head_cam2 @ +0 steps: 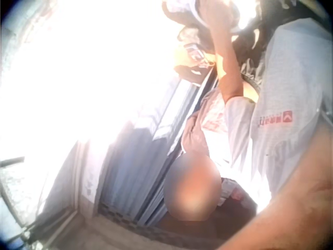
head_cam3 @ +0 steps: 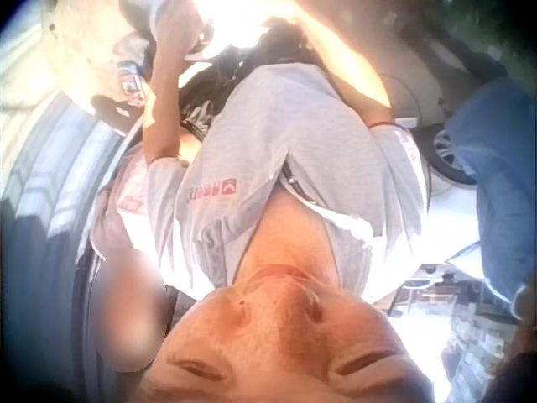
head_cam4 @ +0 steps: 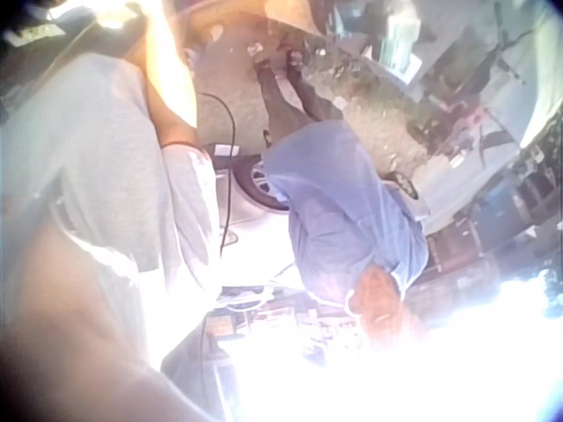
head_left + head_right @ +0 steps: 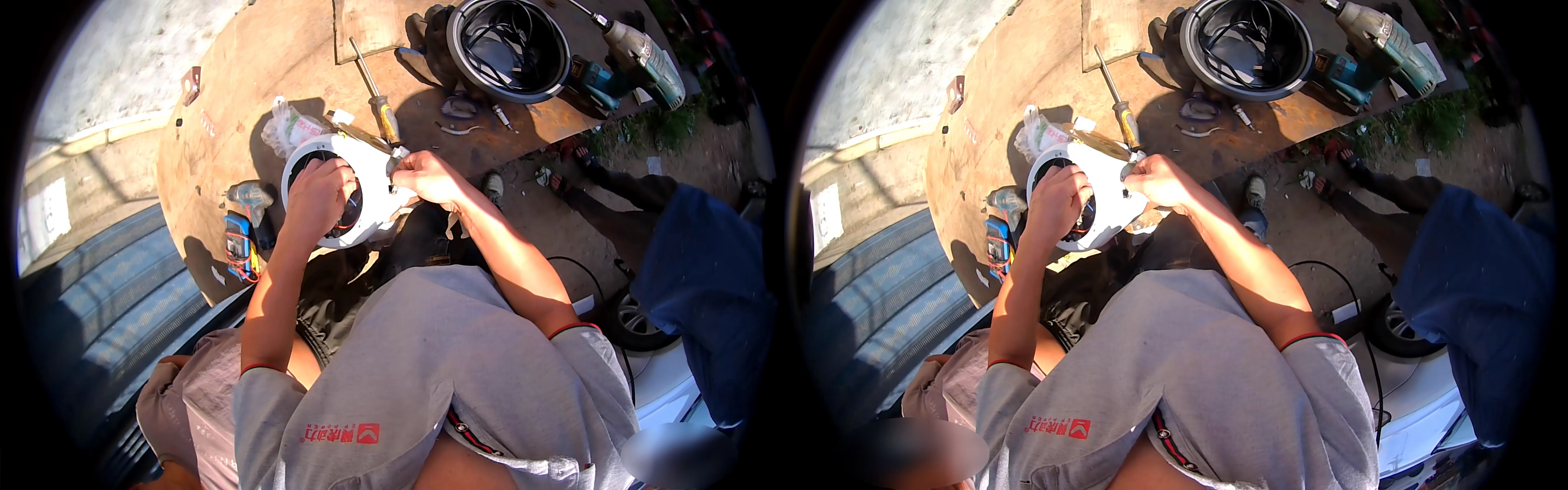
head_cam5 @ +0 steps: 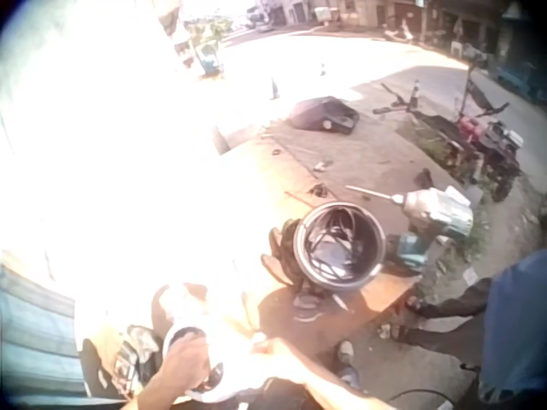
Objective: The person uses a screwdriver to tighten screws on a white circular electrical component with visible wiring. They repeatedly adjust the internal wires and secure the component on a workbench.
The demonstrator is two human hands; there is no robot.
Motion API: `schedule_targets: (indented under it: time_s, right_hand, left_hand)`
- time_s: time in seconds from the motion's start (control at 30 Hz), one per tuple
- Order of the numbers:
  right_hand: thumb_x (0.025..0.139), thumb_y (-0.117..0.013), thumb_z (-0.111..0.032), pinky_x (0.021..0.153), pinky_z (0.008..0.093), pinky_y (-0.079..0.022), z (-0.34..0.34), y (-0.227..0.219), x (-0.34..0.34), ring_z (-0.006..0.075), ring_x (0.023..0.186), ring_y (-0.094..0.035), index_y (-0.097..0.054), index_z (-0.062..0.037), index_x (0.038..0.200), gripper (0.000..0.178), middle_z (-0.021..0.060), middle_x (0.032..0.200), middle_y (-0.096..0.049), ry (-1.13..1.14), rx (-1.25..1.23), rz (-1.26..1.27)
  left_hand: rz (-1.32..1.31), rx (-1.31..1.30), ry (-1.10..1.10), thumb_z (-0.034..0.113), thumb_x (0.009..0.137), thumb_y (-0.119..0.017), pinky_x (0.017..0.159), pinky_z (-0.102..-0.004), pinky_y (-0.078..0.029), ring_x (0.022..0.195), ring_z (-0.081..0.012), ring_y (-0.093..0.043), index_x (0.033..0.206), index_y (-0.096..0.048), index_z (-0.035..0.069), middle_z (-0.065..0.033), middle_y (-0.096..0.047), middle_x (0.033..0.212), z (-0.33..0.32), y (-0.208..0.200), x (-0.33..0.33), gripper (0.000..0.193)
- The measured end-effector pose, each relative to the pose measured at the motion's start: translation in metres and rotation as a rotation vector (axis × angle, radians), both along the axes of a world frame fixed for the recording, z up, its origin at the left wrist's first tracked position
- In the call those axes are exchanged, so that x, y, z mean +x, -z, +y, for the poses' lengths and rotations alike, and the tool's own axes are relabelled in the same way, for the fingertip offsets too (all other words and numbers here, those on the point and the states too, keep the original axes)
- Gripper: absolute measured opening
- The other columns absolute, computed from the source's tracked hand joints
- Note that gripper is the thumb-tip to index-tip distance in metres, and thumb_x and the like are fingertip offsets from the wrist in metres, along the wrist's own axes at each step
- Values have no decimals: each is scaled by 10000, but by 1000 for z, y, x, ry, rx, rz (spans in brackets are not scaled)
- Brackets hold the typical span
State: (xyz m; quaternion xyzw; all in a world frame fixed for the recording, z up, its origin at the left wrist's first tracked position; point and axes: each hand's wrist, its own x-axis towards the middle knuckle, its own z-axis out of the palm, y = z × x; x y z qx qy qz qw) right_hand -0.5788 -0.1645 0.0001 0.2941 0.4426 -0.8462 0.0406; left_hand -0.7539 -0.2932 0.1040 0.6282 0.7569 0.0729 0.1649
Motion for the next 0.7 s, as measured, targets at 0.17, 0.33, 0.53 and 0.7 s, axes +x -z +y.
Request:
schedule_targets:
  time_s: [0.17, 0.33, 0.53, 0.7]
  right_hand:
    - [838, -670, -88, 700, 277, -502, 2, 5, 0, 137, 743, -626, -679, 56, 940, 176, 73, 840, -688, 8, -78, 19]
    - [842, -666, -81, 695, 276, -502, 0, 19, -4, 132, 738, -623, -676, 50, 926, 156, 66, 833, -685, -13, -47, 21]
    - [836, -662, -86, 698, 277, -501, 3, 9, -3, 125, 751, -619, -668, 53, 922, 163, 59, 826, -672, -34, -80, 16]
    - [880, -653, -82, 732, 280, -506, -3, 13, 3, 120, 788, -621, -667, 45, 954, 148, 47, 875, -674, 17, -67, 102]
  left_hand:
    - [-8, 39, 45, 163, 822, -702, 766, -388, -525, 839, -247, -606, 877, -735, 110, 0, -679, 967, 2, 0, 2, 84]
    - [49, 71, 108, 150, 803, -727, 752, -401, -518, 856, -276, -615, 805, -695, 71, -48, -650, 921, 3, 9, 0, 86]
    - [99, -19, 142, 170, 840, -680, 736, -389, -525, 814, -251, -596, 840, -707, 97, -12, -658, 892, 1, 12, -8, 78]
    - [-2, 47, 137, 122, 841, -664, 710, -399, -514, 814, -277, -579, 823, -675, 82, -29, -652, 856, 4, 12, -6, 46]
